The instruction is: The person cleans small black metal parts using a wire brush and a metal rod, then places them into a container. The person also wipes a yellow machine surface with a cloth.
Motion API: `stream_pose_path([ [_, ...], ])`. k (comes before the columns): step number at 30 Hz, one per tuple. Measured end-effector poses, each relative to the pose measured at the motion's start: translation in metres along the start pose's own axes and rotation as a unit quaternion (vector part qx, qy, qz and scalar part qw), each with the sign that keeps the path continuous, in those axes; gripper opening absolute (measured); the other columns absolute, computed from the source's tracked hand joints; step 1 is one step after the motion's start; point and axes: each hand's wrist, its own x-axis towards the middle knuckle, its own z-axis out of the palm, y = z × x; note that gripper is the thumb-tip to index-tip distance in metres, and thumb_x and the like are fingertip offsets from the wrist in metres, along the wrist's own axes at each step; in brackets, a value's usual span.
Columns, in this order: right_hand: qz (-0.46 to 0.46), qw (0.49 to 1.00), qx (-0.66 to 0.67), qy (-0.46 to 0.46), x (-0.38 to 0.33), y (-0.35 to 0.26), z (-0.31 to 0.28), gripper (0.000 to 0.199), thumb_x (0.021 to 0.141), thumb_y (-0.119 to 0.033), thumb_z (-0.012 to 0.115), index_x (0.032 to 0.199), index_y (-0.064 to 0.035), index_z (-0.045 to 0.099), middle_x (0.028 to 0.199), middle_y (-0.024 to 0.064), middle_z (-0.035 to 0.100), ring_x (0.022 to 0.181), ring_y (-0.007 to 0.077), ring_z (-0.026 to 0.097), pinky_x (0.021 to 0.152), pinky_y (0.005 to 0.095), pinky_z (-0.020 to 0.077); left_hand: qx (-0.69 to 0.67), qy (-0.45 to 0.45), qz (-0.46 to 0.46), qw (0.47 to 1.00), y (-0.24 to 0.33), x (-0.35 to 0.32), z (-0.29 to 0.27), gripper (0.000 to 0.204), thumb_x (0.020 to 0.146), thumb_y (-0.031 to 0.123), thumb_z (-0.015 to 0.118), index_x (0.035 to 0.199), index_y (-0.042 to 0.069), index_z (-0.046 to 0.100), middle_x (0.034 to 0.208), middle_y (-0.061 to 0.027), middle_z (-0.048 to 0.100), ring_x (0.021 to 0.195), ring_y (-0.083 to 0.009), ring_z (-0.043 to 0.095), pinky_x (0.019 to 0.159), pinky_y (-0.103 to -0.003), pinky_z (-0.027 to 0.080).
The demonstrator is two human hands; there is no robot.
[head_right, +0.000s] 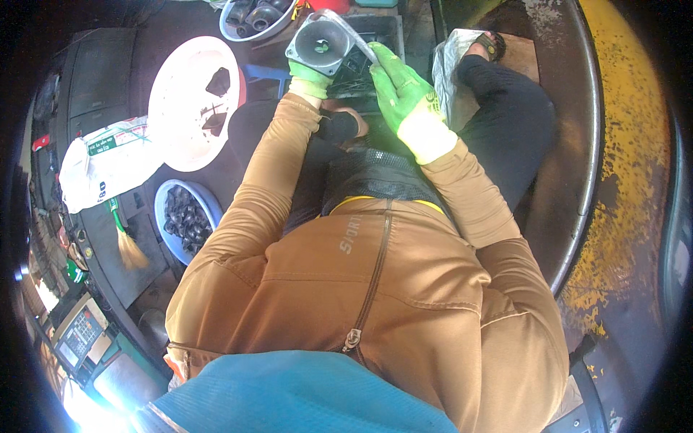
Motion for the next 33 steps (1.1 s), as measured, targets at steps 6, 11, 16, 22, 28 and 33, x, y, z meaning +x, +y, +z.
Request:
stream_pose_path([
  [6, 0.07, 0.973, -0.127, -0.179, -0.001, 0.016, 0.012, 0.034, 0.096, -0.022, 0.051, 0.127, -0.009, 0.055, 0.108, 0.0189, 0.065, 0.096, 0.0381, 0.063, 0.082, 0.0438, 0.0506, -0.138, -0.005, 0.019, 0.99, -0.005, -0.013, 0.016, 0.036, 0.078, 0.032, 0.07, 0.105, 0.01, 0.061, 0.099, -0.0041, 0.067, 0.099, -0.022, 0.061, 0.091, -0.032, 0.048],
  [11, 0.037, 0.998, -0.013, -0.052, -0.004, 0.02, 0.014, 0.035, 0.096, -0.023, 0.051, 0.128, -0.0099, 0.056, 0.11, 0.0201, 0.065, 0.1, 0.0383, 0.063, 0.085, 0.0421, 0.0505, -0.136, -0.036, -0.041, 0.989, -0.015, -0.005, 0.013, 0.025, 0.074, 0.024, 0.071, 0.092, 0.009, 0.061, 0.087, -0.0039, 0.064, 0.085, -0.0226, 0.062, 0.08, -0.032, 0.049],
  [16, 0.124, 0.978, -0.041, -0.164, -0.002, 0.02, 0.016, 0.036, 0.096, -0.025, 0.051, 0.129, -0.0101, 0.056, 0.118, 0.0209, 0.062, 0.108, 0.0381, 0.06, 0.089, 0.0414, 0.049, -0.13, 0.066, 0.023, 0.989, -0.015, -0.008, 0.021, 0.029, 0.064, 0.016, 0.079, 0.088, 0.009, 0.065, 0.081, -0.0051, 0.067, 0.074, -0.0209, 0.066, 0.068, -0.03, 0.052],
  [22, 0.106, 0.991, -0.01, -0.081, -0.005, 0.022, 0.016, 0.037, 0.096, -0.025, 0.05, 0.13, -0.0104, 0.055, 0.119, 0.0197, 0.062, 0.108, 0.0383, 0.059, 0.091, 0.0414, 0.0481, -0.045, 0.027, -0.022, 0.998, -0.018, -0.016, 0.017, 0.03, 0.079, 0.026, 0.067, 0.103, 0.009, 0.063, 0.098, -0.007, 0.068, 0.093, -0.0236, 0.064, 0.082, -0.034, 0.051],
  [28, 0.083, 0.979, -0.075, -0.168, -0.004, 0.02, 0.014, 0.036, 0.096, -0.023, 0.048, 0.129, -0.0085, 0.055, 0.119, 0.0181, 0.062, 0.105, 0.0377, 0.06, 0.088, 0.043, 0.0491, -0.278, 0.038, -0.101, 0.955, 0.0, -0.01, 0.014, 0.029, 0.07, 0.023, 0.076, 0.094, 0.009, 0.067, 0.091, -0.0059, 0.07, 0.085, -0.0208, 0.068, 0.078, -0.032, 0.054],
  [33, 0.036, 0.992, -0.059, -0.105, -0.008, 0.022, 0.015, 0.035, 0.095, -0.022, 0.049, 0.127, -0.0079, 0.056, 0.118, 0.0179, 0.062, 0.102, 0.0373, 0.061, 0.085, 0.0438, 0.0497, -0.229, 0.077, -0.013, 0.97, -0.006, -0.013, 0.011, 0.029, 0.064, 0.011, 0.079, 0.091, 0.007, 0.067, 0.084, -0.0047, 0.069, 0.075, -0.0181, 0.066, 0.072, -0.028, 0.052],
])
